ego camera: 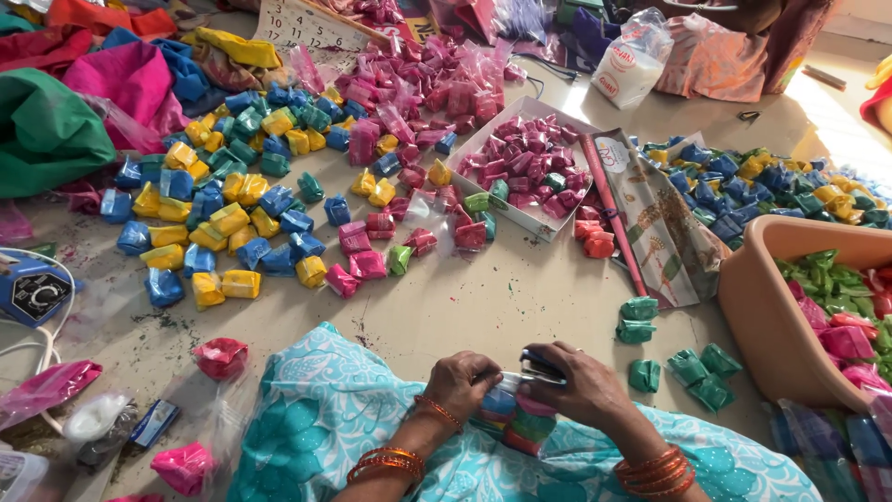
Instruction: The person bundles and places sorted wrapped products into a plastic bag.
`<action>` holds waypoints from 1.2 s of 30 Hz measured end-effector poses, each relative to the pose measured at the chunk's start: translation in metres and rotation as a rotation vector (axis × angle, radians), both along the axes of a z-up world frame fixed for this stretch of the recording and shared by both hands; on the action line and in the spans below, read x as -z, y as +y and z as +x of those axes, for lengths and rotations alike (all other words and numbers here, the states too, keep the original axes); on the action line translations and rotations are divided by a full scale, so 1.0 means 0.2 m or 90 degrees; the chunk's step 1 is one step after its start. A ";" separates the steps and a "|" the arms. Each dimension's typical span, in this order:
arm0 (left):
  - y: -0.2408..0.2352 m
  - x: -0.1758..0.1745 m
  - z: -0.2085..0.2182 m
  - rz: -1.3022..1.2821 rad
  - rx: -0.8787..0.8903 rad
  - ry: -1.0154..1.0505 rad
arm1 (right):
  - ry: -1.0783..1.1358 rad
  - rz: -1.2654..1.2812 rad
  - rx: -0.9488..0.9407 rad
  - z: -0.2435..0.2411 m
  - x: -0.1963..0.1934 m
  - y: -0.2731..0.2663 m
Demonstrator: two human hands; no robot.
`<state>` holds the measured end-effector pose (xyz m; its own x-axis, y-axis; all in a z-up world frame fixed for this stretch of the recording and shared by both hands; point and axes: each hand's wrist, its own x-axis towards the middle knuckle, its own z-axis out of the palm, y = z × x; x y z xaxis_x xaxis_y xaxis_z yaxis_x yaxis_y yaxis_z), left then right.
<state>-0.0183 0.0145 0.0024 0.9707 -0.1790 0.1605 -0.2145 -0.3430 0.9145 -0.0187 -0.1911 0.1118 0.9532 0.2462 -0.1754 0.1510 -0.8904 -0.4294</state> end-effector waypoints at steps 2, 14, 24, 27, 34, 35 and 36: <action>-0.02 0.02 0.00 -0.003 0.002 -0.026 | -0.013 -0.007 -0.020 0.00 0.03 0.04; -0.01 0.03 0.01 -0.058 0.000 -0.044 | -0.124 -0.096 -0.104 0.03 0.16 0.09; -0.09 0.49 0.31 0.120 -0.041 0.252 | -0.043 0.210 0.319 0.36 0.54 -0.29; -0.11 0.48 0.31 0.214 -0.101 0.289 | 0.023 -0.024 0.374 0.37 0.59 -0.36; -0.13 0.18 0.06 0.485 0.176 0.086 | -0.120 -0.273 -0.038 0.24 1.03 -0.33; -0.14 0.19 0.04 0.508 0.225 0.114 | -0.009 -0.244 -0.068 0.13 0.90 -0.22; -0.15 0.21 0.03 0.530 0.274 0.143 | 0.101 -0.214 -0.099 0.02 0.76 -0.11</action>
